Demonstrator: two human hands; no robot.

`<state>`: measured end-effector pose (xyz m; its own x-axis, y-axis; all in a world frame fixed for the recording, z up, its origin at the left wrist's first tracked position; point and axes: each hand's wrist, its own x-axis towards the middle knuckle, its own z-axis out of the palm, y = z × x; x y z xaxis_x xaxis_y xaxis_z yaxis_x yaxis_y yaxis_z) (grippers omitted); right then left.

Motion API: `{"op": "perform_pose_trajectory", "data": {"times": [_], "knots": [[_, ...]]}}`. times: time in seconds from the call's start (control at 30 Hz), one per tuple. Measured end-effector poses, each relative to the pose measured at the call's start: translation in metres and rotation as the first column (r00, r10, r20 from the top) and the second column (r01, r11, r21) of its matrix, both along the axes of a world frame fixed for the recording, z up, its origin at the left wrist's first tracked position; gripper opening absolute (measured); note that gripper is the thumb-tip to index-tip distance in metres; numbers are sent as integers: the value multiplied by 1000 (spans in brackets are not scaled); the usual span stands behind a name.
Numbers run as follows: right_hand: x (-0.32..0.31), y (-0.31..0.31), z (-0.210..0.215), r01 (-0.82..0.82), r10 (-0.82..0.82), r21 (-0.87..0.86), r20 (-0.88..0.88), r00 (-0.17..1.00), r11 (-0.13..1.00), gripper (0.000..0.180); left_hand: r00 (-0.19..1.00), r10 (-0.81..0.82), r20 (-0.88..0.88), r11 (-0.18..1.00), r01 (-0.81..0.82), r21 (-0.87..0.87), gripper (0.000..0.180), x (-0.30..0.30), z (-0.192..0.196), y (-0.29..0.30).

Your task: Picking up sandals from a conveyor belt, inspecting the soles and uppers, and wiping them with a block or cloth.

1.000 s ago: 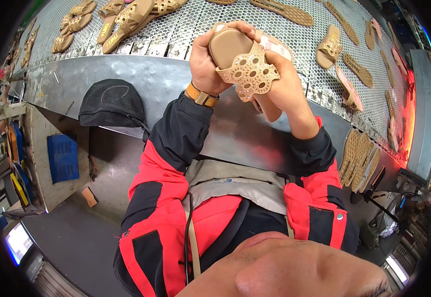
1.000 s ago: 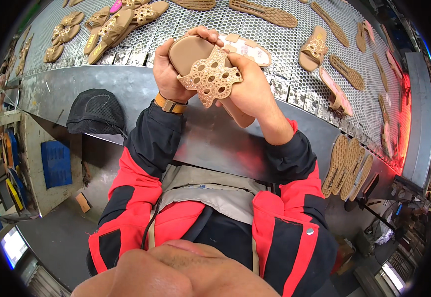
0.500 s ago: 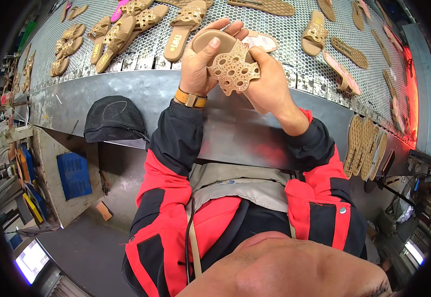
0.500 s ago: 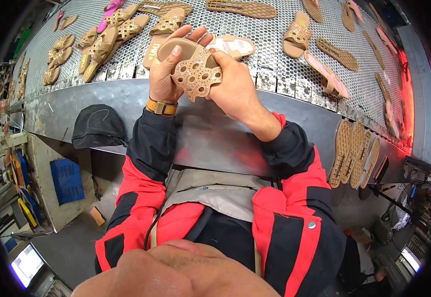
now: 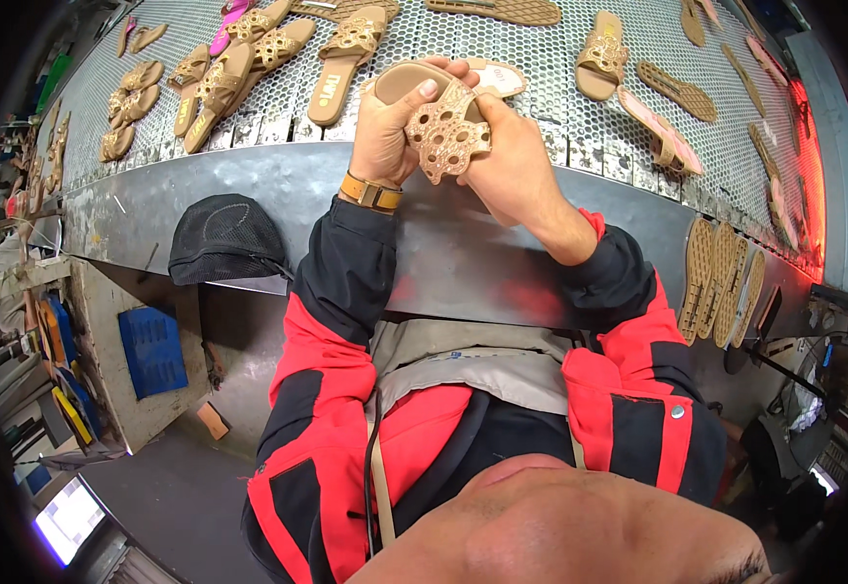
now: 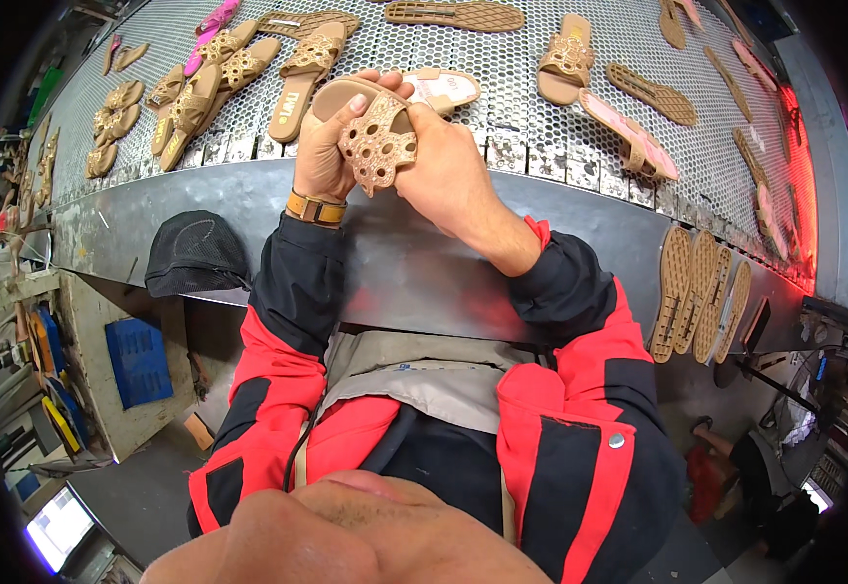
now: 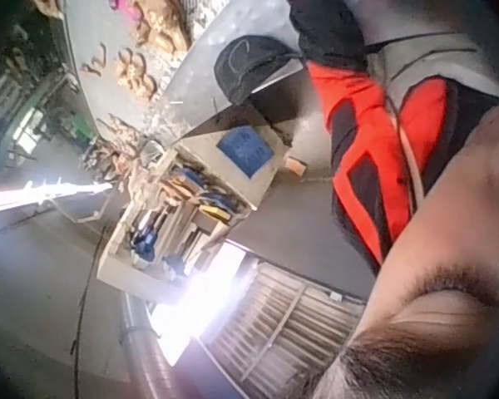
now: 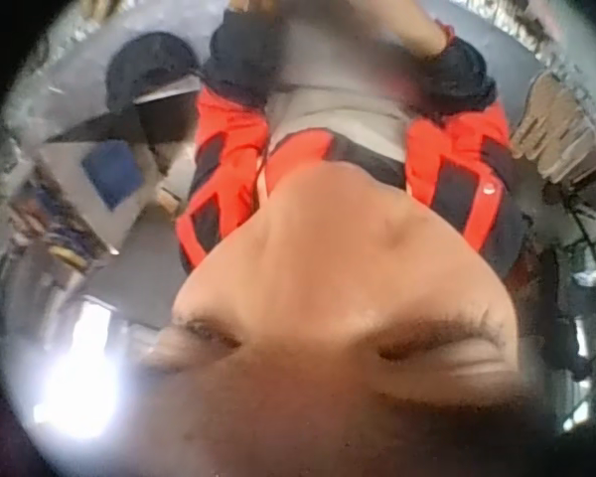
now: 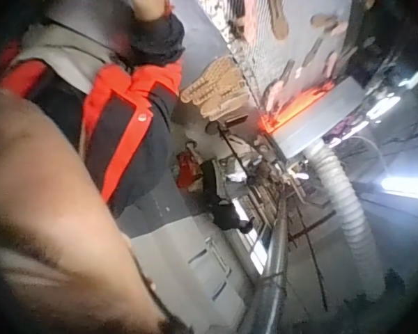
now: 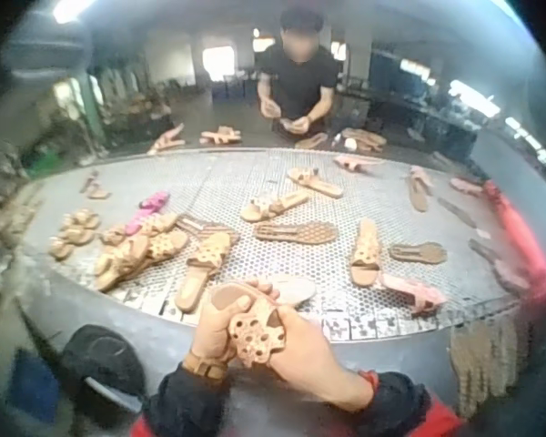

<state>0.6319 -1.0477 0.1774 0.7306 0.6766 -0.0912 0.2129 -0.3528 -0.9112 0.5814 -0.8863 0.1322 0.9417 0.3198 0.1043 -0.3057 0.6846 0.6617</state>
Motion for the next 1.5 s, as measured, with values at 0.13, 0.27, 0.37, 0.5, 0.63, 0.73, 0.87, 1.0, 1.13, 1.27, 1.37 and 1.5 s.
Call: {"op": "perform_pose_trajectory", "data": {"times": [0.13,0.27,0.37,0.5,0.63,0.73,0.87,1.0,1.13,1.27,1.37,1.5], "knots": [[2,-3,-3,7,-12,36,137,991,999,42,1000,-21,5,1000,21,-14,40,2,0,-3],[7,-6,-3,6,-15,52,170,985,999,42,1000,-5,9,1000,5,30,39,6,-1,-6],[16,-10,0,-1,5,36,-109,994,999,40,999,34,-5,999,-34,14,37,7,-4,-13],[36,-12,0,135,-33,308,-316,948,942,29,993,84,-87,996,-88,-35,33,11,-11,-27],[43,-15,-11,145,-25,311,-359,933,939,30,968,212,-134,961,-182,210,32,18,-18,-42],[43,-17,-14,96,1,301,-309,951,949,31,945,314,-94,882,-253,397,31,19,-19,-44],[40,-21,-3,91,4,289,-313,950,953,35,966,243,-83,928,-207,311,27,18,-15,-39],[31,-28,11,28,2,117,-247,969,993,41,986,158,-63,982,-149,118,36,22,-12,-38],[44,-36,13,-80,167,214,-425,890,973,48,979,172,-112,980,-159,119,32,26,-17,-33],[77,-54,3,-220,507,509,-538,674,832,58,941,293,-169,950,-306,-57,32,27,-21,-16],[90,-62,-5,-53,346,479,-548,762,876,58,932,359,-45,902,-359,-241,26,29,-20,-7],[97,-61,-4,444,77,628,-627,775,639,49,980,171,97,895,-114,-432,44,22,-16,-8]]}}
